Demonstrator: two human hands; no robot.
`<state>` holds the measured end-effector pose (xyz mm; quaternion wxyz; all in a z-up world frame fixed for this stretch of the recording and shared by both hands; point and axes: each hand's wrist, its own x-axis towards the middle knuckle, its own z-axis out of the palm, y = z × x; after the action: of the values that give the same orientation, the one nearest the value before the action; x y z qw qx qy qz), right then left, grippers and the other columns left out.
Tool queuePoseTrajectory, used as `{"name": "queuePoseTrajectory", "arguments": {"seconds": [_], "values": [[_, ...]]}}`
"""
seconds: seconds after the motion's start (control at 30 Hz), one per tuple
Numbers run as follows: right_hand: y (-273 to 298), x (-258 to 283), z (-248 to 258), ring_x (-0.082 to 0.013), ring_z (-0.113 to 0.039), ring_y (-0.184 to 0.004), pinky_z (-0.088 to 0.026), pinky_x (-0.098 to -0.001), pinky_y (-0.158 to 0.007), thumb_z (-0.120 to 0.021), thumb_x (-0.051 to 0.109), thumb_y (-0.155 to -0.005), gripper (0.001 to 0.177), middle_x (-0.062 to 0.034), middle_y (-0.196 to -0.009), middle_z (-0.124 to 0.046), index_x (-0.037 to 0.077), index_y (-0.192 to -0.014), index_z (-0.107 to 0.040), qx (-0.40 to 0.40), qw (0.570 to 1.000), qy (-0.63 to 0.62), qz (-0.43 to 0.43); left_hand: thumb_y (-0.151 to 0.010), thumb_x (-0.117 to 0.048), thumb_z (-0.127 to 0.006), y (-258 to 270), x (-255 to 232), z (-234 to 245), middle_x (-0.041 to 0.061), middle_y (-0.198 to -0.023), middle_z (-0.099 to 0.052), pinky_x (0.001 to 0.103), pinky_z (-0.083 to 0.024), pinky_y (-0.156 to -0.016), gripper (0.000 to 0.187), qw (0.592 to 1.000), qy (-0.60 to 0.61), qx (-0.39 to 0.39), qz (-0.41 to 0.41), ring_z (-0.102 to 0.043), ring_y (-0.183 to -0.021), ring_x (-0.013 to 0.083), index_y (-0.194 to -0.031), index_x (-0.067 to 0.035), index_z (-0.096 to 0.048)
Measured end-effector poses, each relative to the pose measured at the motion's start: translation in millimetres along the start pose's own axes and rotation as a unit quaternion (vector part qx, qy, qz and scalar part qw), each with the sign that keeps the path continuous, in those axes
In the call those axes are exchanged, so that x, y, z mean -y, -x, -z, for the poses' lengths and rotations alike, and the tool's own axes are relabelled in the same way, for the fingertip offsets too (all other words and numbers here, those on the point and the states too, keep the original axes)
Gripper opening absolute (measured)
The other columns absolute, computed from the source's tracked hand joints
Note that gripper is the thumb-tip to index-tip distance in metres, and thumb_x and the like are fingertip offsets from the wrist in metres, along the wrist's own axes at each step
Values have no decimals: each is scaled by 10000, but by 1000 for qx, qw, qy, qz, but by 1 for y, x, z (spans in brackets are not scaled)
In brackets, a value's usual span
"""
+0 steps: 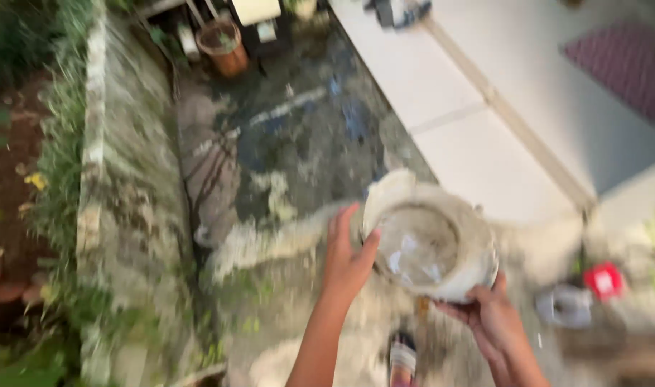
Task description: Watering several potted plants in an outdoor garden using a bucket.
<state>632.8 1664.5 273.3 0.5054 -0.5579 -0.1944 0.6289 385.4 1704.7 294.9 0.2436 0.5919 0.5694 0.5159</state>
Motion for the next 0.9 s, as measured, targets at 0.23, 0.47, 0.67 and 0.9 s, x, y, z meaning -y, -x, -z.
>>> {"name": "queuePoseTrajectory", "arguments": {"seconds": [0.23, 0.47, 0.67, 0.9], "values": [[-166, 84, -99, -484, -673, -1027, -625, -545, -760, -408, -39, -860, 627, -264, -1364, -510, 111, -1444, -233, 52, 998, 39, -4, -941, -282, -695, -133, 48, 31, 214, -1526, -465, 423, -326, -1163, 541, 995, -12, -63, 82, -406, -1457, 363, -1410, -73, -524], [-326, 138, -220, -496, -653, -1087, -627, -562, -817, -376, -46, -865, 675, -275, -1426, -476, 85, -1503, -201, 98, 993, 72, 4, -917, -272, -696, -285, 141, 62, 177, -1500, -486, 403, -349, -1150, 488, 982, 4, -89, 166, -450, -1430, 331, -1352, -88, -575], [-409, 222, -369, -460, -602, -1215, -605, -562, -861, -369, -51, -863, 813, -213, -1522, -433, 185, -1611, -155, 92, 991, 98, -23, -929, -277, -693, -475, 171, 117, 191, -1495, -486, 413, -387, -1121, 460, 985, -19, -51, 162, -466, -1416, 360, -1335, -94, -578], [-508, 295, -500, -531, -591, -1213, -593, -559, -916, -355, -32, -915, 741, -269, -1512, -426, 150, -1607, -164, 64, 995, 82, -8, -932, -308, -701, -637, 170, 150, 222, -1505, -489, 429, -388, -1129, 490, 992, -5, -22, 127, -480, -1409, 390, -1354, -90, -579]]}}
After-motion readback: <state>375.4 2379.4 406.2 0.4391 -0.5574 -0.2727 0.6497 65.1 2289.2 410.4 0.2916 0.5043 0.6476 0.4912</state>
